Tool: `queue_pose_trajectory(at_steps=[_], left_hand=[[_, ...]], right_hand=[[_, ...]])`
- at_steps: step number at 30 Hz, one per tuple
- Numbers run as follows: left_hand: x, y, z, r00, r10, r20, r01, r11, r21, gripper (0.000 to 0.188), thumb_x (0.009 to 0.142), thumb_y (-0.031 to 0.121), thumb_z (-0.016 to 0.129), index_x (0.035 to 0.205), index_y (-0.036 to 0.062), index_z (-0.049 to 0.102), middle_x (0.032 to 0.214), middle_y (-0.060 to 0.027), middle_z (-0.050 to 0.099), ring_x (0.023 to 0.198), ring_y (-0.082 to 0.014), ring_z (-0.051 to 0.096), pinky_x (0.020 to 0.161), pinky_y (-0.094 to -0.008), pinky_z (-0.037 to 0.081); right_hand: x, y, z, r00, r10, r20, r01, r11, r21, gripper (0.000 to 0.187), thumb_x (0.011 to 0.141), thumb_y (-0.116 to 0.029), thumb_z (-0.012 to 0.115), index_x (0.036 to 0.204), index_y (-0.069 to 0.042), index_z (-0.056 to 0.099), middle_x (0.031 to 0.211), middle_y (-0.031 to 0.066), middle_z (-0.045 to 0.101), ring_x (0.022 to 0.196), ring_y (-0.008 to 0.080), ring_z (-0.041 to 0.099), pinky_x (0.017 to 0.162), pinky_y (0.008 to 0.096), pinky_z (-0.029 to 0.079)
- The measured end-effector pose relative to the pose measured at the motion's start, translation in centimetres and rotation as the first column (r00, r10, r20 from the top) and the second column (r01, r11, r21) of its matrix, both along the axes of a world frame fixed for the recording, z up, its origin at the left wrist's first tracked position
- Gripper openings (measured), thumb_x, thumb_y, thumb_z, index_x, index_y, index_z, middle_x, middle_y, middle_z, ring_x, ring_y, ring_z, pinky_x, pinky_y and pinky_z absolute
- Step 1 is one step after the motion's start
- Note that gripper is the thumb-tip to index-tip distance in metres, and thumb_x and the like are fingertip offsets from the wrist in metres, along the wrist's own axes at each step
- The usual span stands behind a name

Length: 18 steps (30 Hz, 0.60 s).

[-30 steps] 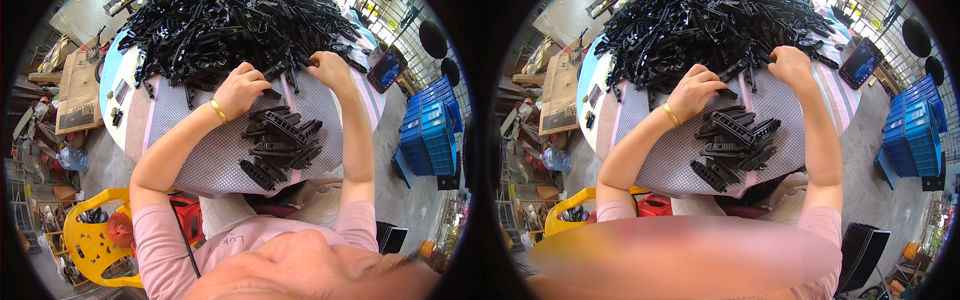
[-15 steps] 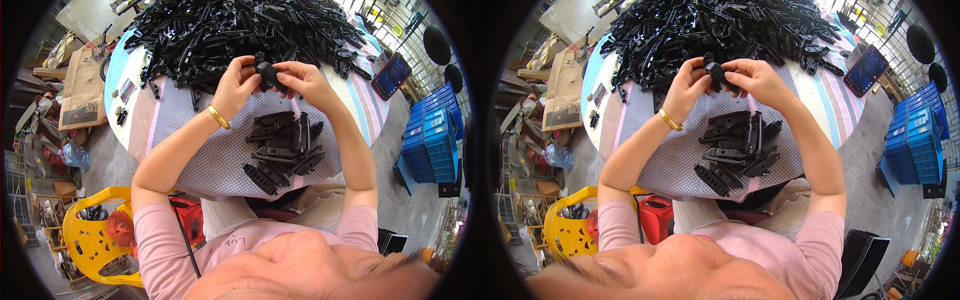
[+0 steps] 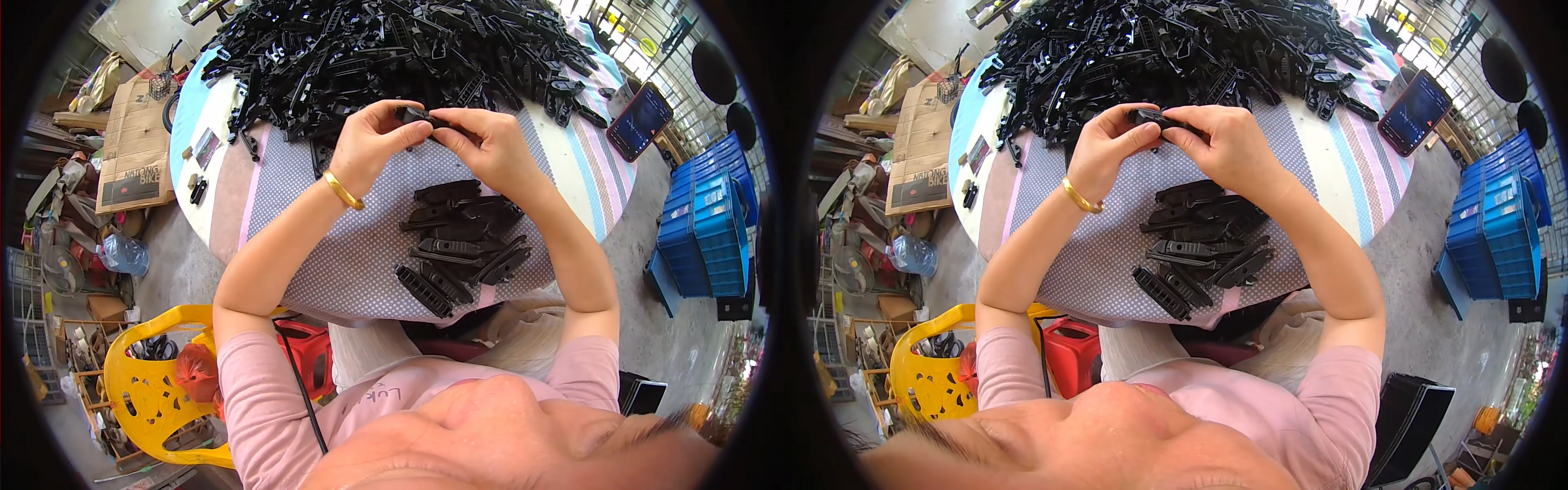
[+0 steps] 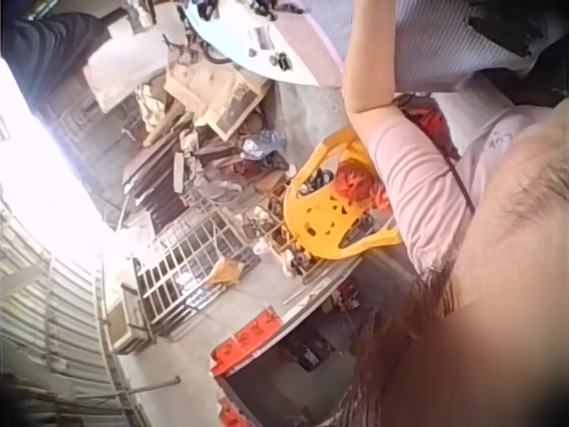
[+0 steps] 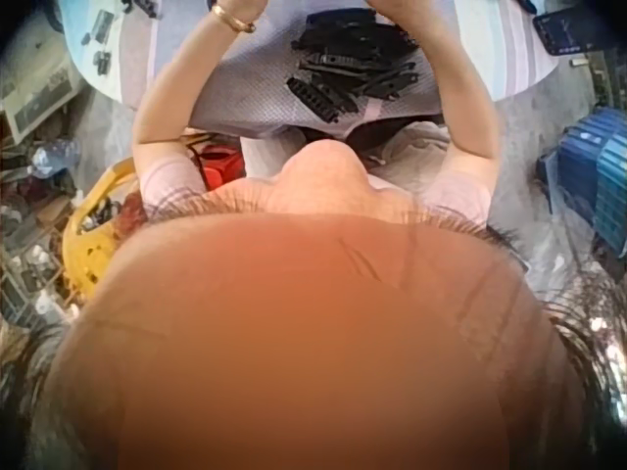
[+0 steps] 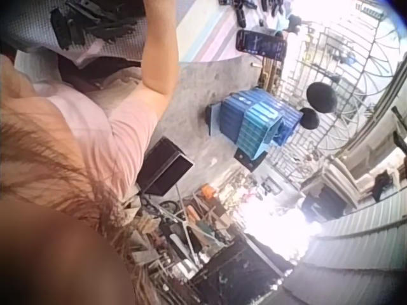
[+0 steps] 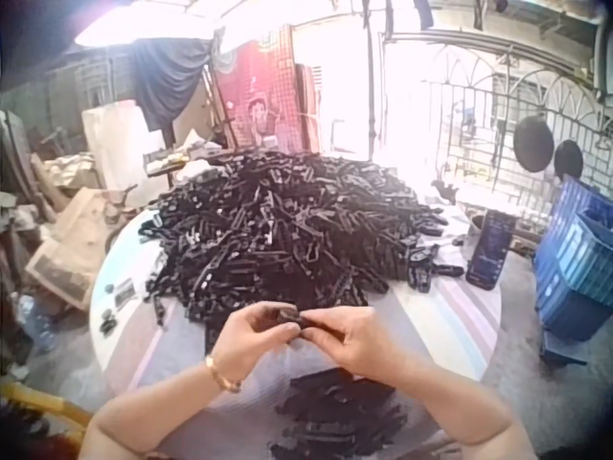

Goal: Sorting and organizing black hair clips into groups on a table.

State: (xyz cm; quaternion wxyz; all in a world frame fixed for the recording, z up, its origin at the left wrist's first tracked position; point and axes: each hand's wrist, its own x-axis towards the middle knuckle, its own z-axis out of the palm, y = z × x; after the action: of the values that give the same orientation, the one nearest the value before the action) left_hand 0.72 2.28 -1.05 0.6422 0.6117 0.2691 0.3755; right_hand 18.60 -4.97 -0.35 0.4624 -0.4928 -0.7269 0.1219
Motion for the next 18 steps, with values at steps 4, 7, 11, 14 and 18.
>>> queue_pose_trajectory(at_steps=[4, 7, 11, 14, 18], left_hand=[[-1.0, 0.3, 0.7, 0.997, -0.062, -0.041, 0.067, 0.987, 0.145, 0.031, 0.079, 0.004, 0.067, 0.108, -0.0013, 0.061, 0.092, -0.0067, 0.065, 0.081, -0.0091, 0.061, 0.075, -0.0214, 0.051], [-0.7, -0.4, 0.9, 0.993, -0.048, -0.111, 0.073, 0.969, 0.238, 0.03, 0.079, 0.004, 0.068, 0.108, -0.0013, 0.061, 0.09, -0.0056, 0.066, 0.08, -0.0087, 0.061, 0.074, -0.021, 0.051], [-0.6, -0.5, 0.7, 0.996, -0.073, -0.046, 0.082, 0.962, 0.259, 0.03, 0.078, 0.005, 0.069, 0.106, -0.001, 0.062, 0.089, -0.0047, 0.066, 0.079, -0.0086, 0.061, 0.073, -0.0206, 0.051], [-0.8, -0.7, 1.4, 0.998, -0.07, -0.007, 0.069, 0.972, 0.226, 0.029, 0.076, 0.007, 0.071, 0.104, 0.0004, 0.063, 0.086, -0.0046, 0.066, 0.077, -0.0082, 0.061, 0.07, -0.0204, 0.051], [-0.7, -0.4, 0.9, 0.992, -0.121, 0.018, 0.119, 0.989, 0.091, 0.031, 0.077, 0.01, 0.071, 0.104, -0.0005, 0.062, 0.089, -0.0047, 0.065, 0.08, -0.0086, 0.06, 0.073, -0.0218, 0.05]], right_hand=[[0.3, 0.1, 0.6, 0.982, -0.07, 0.175, 0.056, 0.995, 0.08, 0.039, 0.078, -0.023, 0.071, 0.109, 0.0, 0.062, 0.088, 0.009, 0.066, 0.076, 0.0121, 0.061, 0.069, 0.0243, 0.048], [1.1, 0.5, 0.1, 0.997, 0.082, -0.013, -0.083, 0.991, -0.101, 0.045, 0.074, -0.028, 0.074, 0.108, -0.002, 0.061, 0.093, 0.0106, 0.065, 0.078, 0.0138, 0.059, 0.068, 0.0254, 0.045], [0.4, -0.6, 1.5, 0.992, 0.072, 0.104, -0.058, 0.989, -0.133, 0.037, 0.075, -0.026, 0.073, 0.1, -0.001, 0.064, 0.083, 0.0088, 0.066, 0.068, 0.0132, 0.058, 0.061, 0.0247, 0.045], [0.3, -0.9, 1.7, 0.989, 0.021, 0.147, -0.007, 0.995, -0.101, 0.03, 0.077, -0.023, 0.071, 0.095, 0.001, 0.065, 0.078, 0.0069, 0.066, 0.064, 0.0121, 0.058, 0.058, 0.0241, 0.045], [1.5, 0.0, 1.1, 0.978, 0.157, -0.138, -0.2, 0.893, -0.404, 0.028, 0.084, -0.027, 0.064, 0.093, -0.001, 0.066, 0.078, 0.0042, 0.066, 0.063, 0.0105, 0.056, 0.057, 0.0234, 0.044]])
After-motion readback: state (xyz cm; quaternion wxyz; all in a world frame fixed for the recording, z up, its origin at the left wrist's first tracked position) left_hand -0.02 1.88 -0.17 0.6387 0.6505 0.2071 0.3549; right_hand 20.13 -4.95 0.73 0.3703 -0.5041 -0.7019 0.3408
